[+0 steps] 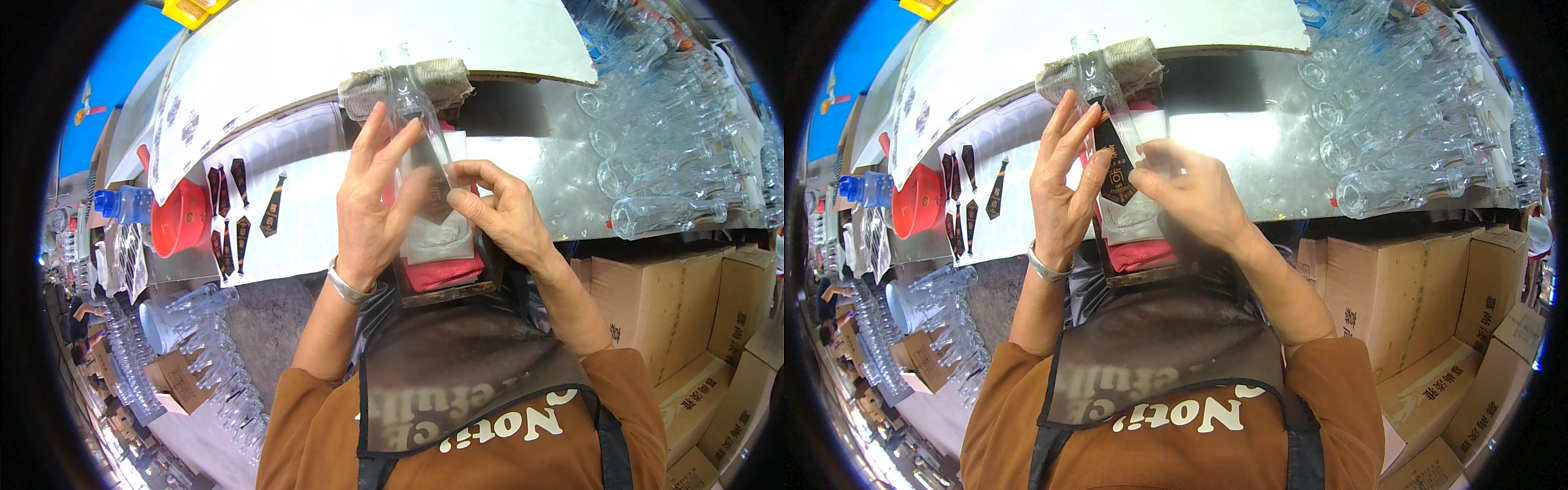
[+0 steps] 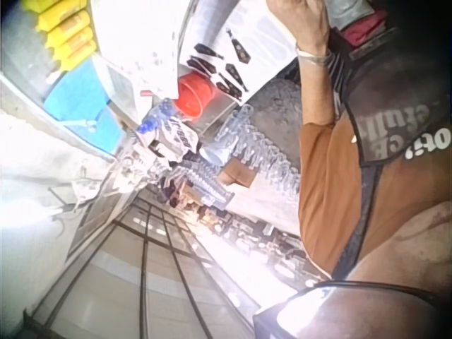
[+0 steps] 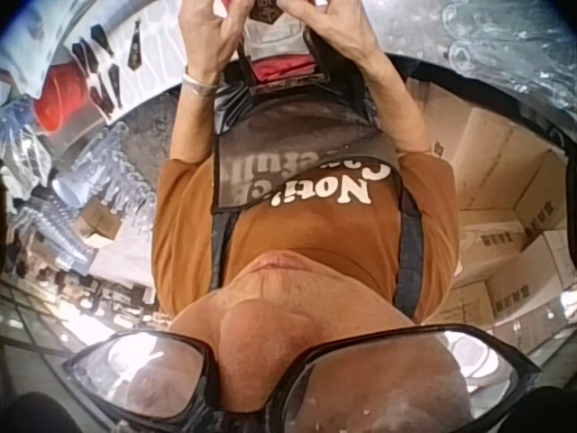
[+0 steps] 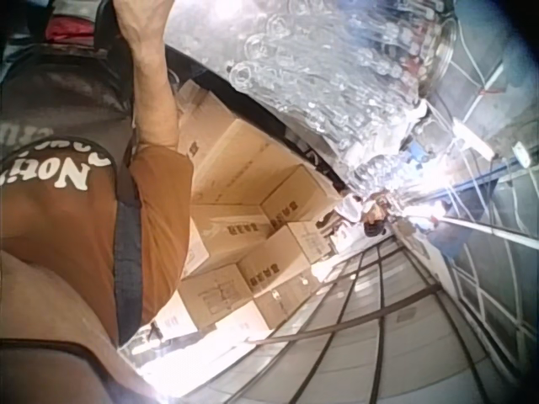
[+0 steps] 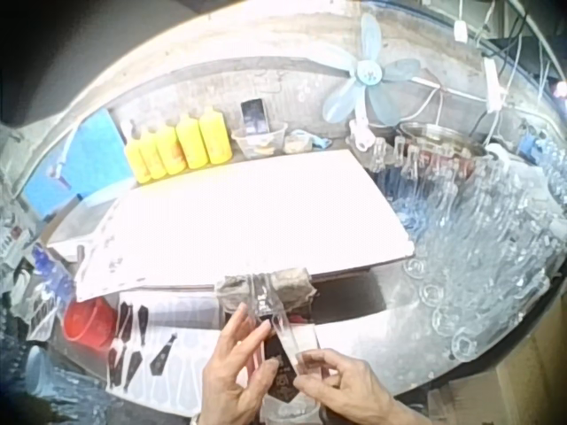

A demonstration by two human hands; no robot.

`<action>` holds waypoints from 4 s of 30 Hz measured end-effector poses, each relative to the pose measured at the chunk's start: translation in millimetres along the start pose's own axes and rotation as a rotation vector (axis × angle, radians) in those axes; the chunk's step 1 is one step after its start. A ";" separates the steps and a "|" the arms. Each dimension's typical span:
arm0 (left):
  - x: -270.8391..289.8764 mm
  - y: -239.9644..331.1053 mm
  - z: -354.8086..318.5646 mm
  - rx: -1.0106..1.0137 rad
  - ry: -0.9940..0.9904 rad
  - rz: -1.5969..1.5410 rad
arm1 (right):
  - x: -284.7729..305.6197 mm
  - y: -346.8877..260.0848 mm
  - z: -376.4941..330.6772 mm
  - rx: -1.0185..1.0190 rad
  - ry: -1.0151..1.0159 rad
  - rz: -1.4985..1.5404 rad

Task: The person arranges clear plastic bottles on a table, then applies labels to them one by one using a handheld labeler. The person handles the bottles and labels throughout the clip.

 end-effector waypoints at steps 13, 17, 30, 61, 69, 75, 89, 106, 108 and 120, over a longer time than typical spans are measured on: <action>-0.9 -1.2 -1.1 0.014 0.001 -0.017 | 19.7 15.2 12.6 -0.056 0.112 0.284; -2.8 -1.5 -0.8 0.021 -0.015 -0.011 | 64.2 50.8 42.6 0.000 0.382 0.728; -0.2 0.5 1.1 0.013 -0.018 0.032 | 26.8 -74.8 93.6 0.569 -0.020 -0.397; -0.2 -1.7 -10.2 0.164 0.009 -0.202 | 3.8 -121.2 87.1 0.611 -0.017 -0.527; 5.4 4.9 -48.3 0.001 -0.184 0.029 | 2.3 -101.5 76.2 1.010 0.080 -0.813; -3.3 -0.9 -55.6 -0.016 -0.080 -0.064 | -17.5 -62.0 -8.5 0.921 -0.408 -0.709; -6.3 -4.5 -64.5 0.099 -0.127 -0.154 | -2.0 -72.3 54.2 0.782 -0.085 -0.691; -2.4 -23.4 -62.1 0.044 -0.157 -0.327 | 17.8 -26.5 -7.6 0.892 -0.296 -0.466; -3.8 -25.4 -65.8 0.062 -0.139 -0.331 | 8.9 -28.8 -38.8 0.786 -0.408 -0.416; -6.5 -17.6 -65.4 0.076 -0.102 -0.316 | -20.2 -64.5 -8.7 0.878 -0.228 -0.516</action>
Point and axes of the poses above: each hand's wrist, its own z-axis towards the middle knuckle, its own x-axis out of the back of the hand, y = z × x, the point moved 1 cm from there along z, towards the middle knuckle, and after that the axes turned 5 degrees about z, right-handed, at the moved point
